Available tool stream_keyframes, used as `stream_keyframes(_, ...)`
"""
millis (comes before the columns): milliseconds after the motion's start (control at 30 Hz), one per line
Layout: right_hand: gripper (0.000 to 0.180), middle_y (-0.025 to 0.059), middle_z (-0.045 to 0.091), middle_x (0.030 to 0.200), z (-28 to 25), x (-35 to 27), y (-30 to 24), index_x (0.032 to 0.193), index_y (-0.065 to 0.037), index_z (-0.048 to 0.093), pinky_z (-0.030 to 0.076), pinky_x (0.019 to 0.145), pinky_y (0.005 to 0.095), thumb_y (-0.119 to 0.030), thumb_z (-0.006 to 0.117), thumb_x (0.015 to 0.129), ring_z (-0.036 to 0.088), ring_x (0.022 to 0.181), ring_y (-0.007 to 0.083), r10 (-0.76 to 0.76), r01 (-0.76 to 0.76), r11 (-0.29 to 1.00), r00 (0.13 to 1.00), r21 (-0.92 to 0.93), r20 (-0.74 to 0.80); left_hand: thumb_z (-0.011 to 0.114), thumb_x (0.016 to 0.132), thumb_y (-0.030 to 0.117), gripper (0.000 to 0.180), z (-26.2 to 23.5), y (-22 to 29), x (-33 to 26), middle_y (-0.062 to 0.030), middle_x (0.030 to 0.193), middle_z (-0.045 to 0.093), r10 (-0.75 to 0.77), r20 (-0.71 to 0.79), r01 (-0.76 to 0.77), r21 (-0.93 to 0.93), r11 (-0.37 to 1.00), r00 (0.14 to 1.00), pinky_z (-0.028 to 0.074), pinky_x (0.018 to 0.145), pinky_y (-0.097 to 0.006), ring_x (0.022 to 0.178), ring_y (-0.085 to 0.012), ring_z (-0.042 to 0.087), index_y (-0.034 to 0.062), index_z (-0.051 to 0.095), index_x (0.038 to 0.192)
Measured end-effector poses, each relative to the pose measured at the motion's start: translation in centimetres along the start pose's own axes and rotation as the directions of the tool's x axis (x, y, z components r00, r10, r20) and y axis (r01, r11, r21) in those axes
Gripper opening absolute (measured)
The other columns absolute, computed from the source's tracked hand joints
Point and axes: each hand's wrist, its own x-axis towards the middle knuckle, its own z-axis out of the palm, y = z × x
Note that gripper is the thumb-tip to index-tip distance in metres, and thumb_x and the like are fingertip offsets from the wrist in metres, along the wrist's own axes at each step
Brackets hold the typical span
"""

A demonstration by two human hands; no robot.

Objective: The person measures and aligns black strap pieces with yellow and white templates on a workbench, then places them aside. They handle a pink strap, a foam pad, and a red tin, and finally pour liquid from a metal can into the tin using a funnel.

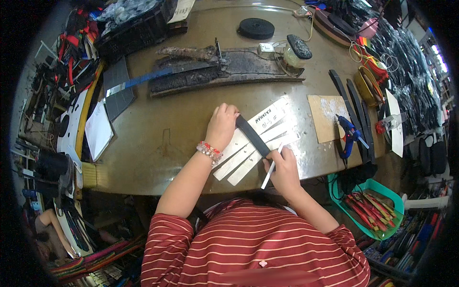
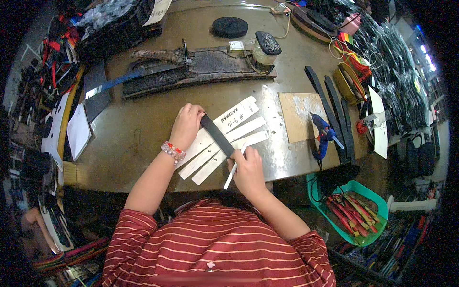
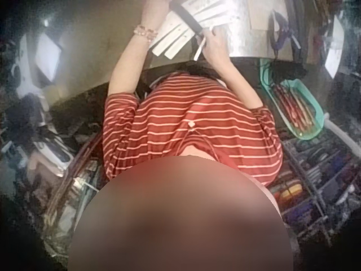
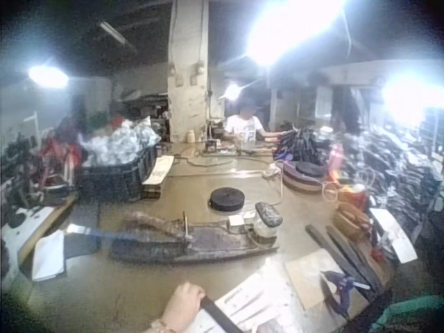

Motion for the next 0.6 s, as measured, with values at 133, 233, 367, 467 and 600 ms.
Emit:
stream_keyframes(133, 0.018, 0.0124, 0.048, 0.079, 0.4, -0.4, -0.5, 0.083, -0.009, 0.059, 0.039, 0.067, 0.0426, -0.012, 0.072, 0.071, 0.049, 0.079, 0.0331, -0.059, 0.058, 0.989, 0.998, -0.135, -0.002, 0.061, 0.086, 0.015, 0.012, -0.5, 0.5, -0.3, -0.0128, 0.089, 0.054, 0.125, 0.001, -0.125, 0.060, 0.990, 0.992, 0.048, 0.079, -0.038, 0.088, -0.0305, 0.055, 0.0026, 0.060, 0.089)
stream_keyframes(233, 0.015, 0.0126, 0.050, 0.080, -0.6, 0.1, -0.1, 0.083, -0.009, 0.057, 0.040, 0.067, 0.0435, -0.017, 0.068, 0.078, 0.052, 0.079, 0.0320, -0.097, 0.103, 0.990, 0.994, -0.098, 0.057, 0.064, 0.084, 0.020, 0.018, -0.9, 0.6, -0.6, -0.0121, 0.090, 0.053, 0.191, 0.084, -0.199, 0.096, 0.975, 0.978, 0.048, 0.078, -0.037, 0.087, -0.0294, 0.054, 0.0026, 0.061, 0.089)
stream_keyframes(367, 0.017, 0.0134, 0.056, 0.076, -2.9, 3.7, 1.9, 0.085, -0.007, 0.055, 0.044, 0.062, 0.0411, -0.022, 0.062, 0.089, 0.057, 0.070, 0.0251, 0.233, -0.298, 0.839, 0.953, 0.455, 0.194, 0.068, 0.080, 0.031, 0.030, -1.2, 0.8, -0.9, -0.0109, 0.091, 0.053, 0.221, 0.123, -0.239, 0.151, 0.959, 0.967, 0.049, 0.077, -0.037, 0.088, -0.0279, 0.053, 0.0031, 0.062, 0.090)
stream_keyframes(467, 0.021, 0.0080, 0.059, 0.067, -1.4, 9.1, 2.9, 0.084, -0.005, 0.054, 0.042, 0.050, 0.0294, -0.024, 0.062, 0.090, 0.055, 0.055, 0.0133, 0.190, -0.325, 0.653, 0.945, 0.685, 0.267, 0.069, 0.078, 0.040, 0.038, -1.4, 0.9, -1.0, -0.0103, 0.092, 0.053, 0.206, 0.095, -0.221, 0.191, 0.956, 0.974, 0.046, 0.078, -0.038, 0.089, -0.0273, 0.052, 0.0049, 0.062, 0.091)
stream_keyframes(600, 0.025, 0.0040, 0.058, 0.062, 3.0, 12.9, 2.9, 0.076, -0.005, 0.052, 0.038, 0.043, 0.0228, -0.021, 0.070, 0.084, 0.051, 0.049, 0.0078, 0.032, -0.322, 0.598, 0.924, 0.734, 0.380, 0.070, 0.075, 0.047, 0.045, -1.6, 0.8, -1.0, -0.0100, 0.094, 0.052, 0.148, 0.081, -0.160, 0.188, 0.969, 0.986, 0.043, 0.078, -0.040, 0.091, -0.0275, 0.052, 0.0067, 0.062, 0.094)
